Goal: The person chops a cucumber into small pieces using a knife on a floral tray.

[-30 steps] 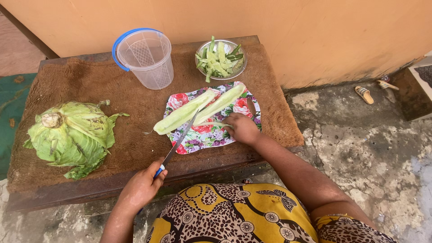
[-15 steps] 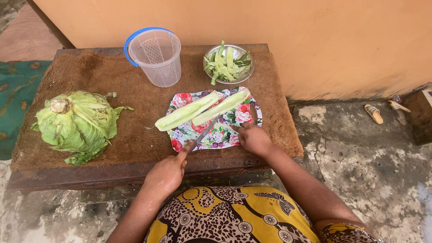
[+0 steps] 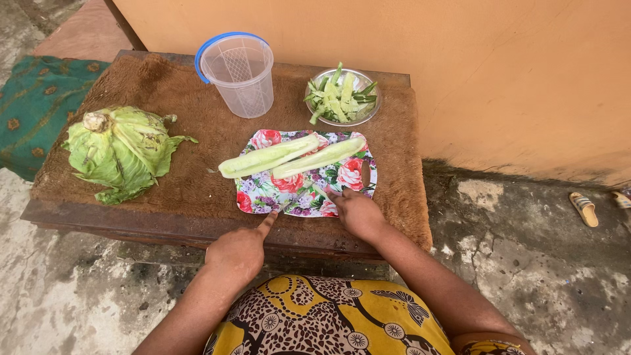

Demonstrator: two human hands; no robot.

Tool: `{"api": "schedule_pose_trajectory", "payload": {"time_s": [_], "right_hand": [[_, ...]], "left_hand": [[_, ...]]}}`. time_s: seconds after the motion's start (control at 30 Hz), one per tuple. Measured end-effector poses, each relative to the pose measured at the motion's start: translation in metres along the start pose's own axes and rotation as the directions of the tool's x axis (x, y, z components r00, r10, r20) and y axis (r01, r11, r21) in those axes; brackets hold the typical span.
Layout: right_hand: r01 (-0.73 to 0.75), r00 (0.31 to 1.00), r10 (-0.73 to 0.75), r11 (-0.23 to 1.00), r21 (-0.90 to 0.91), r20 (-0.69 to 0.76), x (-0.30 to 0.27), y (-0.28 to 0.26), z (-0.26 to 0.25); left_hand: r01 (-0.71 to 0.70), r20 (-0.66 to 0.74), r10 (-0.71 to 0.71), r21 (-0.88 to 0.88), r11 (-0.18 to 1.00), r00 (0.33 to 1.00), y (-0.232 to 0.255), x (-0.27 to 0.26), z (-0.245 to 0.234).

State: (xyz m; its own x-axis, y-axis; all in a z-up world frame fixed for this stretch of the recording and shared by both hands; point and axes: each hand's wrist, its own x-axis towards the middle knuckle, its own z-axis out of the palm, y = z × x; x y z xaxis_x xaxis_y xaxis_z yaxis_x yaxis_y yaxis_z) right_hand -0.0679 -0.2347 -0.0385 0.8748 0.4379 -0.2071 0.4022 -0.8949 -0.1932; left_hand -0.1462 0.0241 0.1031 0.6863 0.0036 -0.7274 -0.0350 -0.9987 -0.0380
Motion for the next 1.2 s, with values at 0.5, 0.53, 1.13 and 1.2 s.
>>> {"api": "schedule_pose_trajectory", "payload": {"time_s": [0.5, 0.53, 1.13, 1.2], "right_hand": [[0.136, 0.990, -0.135, 0.990, -0.034, 0.040, 0.002, -0.002, -0.046], [0.132, 0.991, -0.132, 0.990, -0.049, -0.005, -0.007, -0.003, -0.059], [0.104, 0.993, -0.111, 0.979, -0.174, -0.031, -0.102, -0.037, -0.139], [0.097, 0.995, -0.100, 0.980, -0.173, -0.007, -0.105, -0.041, -0.134]], "left_hand": [[0.006, -0.169, -0.008, -0.014, 1.000, 0.986, 0.005, -0.002, 0.010], [0.008, -0.171, -0.011, -0.017, 1.000, 0.985, 0.001, -0.002, 0.015], [-0.178, -0.262, 0.112, -0.244, 0.953, 0.958, -0.091, -0.007, 0.024], [-0.221, -0.329, 0.136, -0.235, 0.946, 0.935, -0.094, -0.005, 0.022]]}}
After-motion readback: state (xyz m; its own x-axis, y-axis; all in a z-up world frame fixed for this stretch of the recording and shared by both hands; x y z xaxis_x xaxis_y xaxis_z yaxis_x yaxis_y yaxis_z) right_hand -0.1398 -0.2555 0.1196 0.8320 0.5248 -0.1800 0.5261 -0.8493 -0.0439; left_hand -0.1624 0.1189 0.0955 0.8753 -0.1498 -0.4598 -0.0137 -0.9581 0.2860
